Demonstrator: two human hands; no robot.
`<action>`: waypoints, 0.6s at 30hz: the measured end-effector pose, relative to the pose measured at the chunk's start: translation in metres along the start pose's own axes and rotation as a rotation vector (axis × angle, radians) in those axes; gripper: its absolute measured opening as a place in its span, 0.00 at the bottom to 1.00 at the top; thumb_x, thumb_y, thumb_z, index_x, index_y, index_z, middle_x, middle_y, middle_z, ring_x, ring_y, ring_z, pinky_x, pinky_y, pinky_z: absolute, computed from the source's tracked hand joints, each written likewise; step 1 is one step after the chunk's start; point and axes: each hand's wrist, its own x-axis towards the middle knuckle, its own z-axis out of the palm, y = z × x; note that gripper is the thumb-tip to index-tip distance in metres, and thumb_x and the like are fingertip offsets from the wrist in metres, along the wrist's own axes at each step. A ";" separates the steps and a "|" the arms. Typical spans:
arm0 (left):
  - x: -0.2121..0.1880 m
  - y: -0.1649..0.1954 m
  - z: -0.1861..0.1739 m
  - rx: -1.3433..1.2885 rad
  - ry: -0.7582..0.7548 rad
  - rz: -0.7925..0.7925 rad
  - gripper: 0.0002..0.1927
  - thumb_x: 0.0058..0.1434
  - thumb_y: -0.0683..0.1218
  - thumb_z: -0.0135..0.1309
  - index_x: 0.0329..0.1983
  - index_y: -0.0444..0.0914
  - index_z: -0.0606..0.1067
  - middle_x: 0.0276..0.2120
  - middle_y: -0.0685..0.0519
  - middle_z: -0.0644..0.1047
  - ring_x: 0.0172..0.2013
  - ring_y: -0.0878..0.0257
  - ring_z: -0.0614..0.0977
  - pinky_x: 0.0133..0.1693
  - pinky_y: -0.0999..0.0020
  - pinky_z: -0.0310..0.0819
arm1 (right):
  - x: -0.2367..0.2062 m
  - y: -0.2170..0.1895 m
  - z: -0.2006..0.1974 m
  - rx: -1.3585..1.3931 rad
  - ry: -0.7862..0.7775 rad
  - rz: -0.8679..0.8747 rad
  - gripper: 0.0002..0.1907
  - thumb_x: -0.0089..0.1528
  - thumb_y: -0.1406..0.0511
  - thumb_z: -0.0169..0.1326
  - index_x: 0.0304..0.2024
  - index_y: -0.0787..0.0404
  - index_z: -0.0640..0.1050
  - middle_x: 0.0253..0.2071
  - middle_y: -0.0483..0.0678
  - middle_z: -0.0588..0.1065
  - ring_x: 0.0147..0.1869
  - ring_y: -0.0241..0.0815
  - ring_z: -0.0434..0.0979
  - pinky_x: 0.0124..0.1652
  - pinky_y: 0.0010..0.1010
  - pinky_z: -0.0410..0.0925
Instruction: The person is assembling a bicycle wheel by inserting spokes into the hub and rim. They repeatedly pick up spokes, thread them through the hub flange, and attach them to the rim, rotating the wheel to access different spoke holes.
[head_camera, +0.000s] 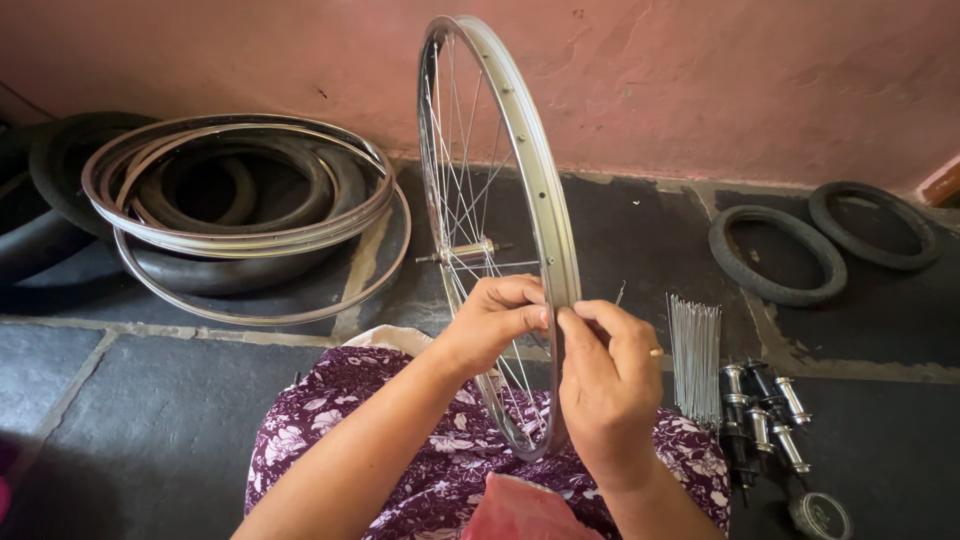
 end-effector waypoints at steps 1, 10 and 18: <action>0.000 0.000 -0.001 0.008 0.002 -0.001 0.07 0.66 0.42 0.61 0.41 0.32 0.81 0.40 0.53 0.79 0.41 0.66 0.79 0.45 0.70 0.75 | 0.001 0.000 0.000 0.035 0.006 0.017 0.11 0.60 0.78 0.61 0.45 0.67 0.80 0.48 0.52 0.74 0.43 0.46 0.78 0.43 0.33 0.72; -0.002 0.002 -0.005 0.075 -0.005 0.005 0.05 0.65 0.40 0.61 0.39 0.32 0.82 0.39 0.53 0.78 0.41 0.66 0.79 0.46 0.69 0.75 | -0.001 0.001 0.002 0.024 0.055 0.023 0.09 0.61 0.76 0.64 0.42 0.66 0.80 0.48 0.50 0.75 0.46 0.48 0.79 0.45 0.35 0.72; -0.002 0.001 -0.005 0.083 0.010 0.000 0.04 0.65 0.40 0.61 0.40 0.32 0.82 0.39 0.53 0.78 0.42 0.65 0.79 0.46 0.69 0.75 | 0.000 0.003 0.001 0.002 0.012 -0.036 0.11 0.58 0.77 0.64 0.43 0.68 0.79 0.47 0.51 0.75 0.44 0.49 0.77 0.43 0.38 0.70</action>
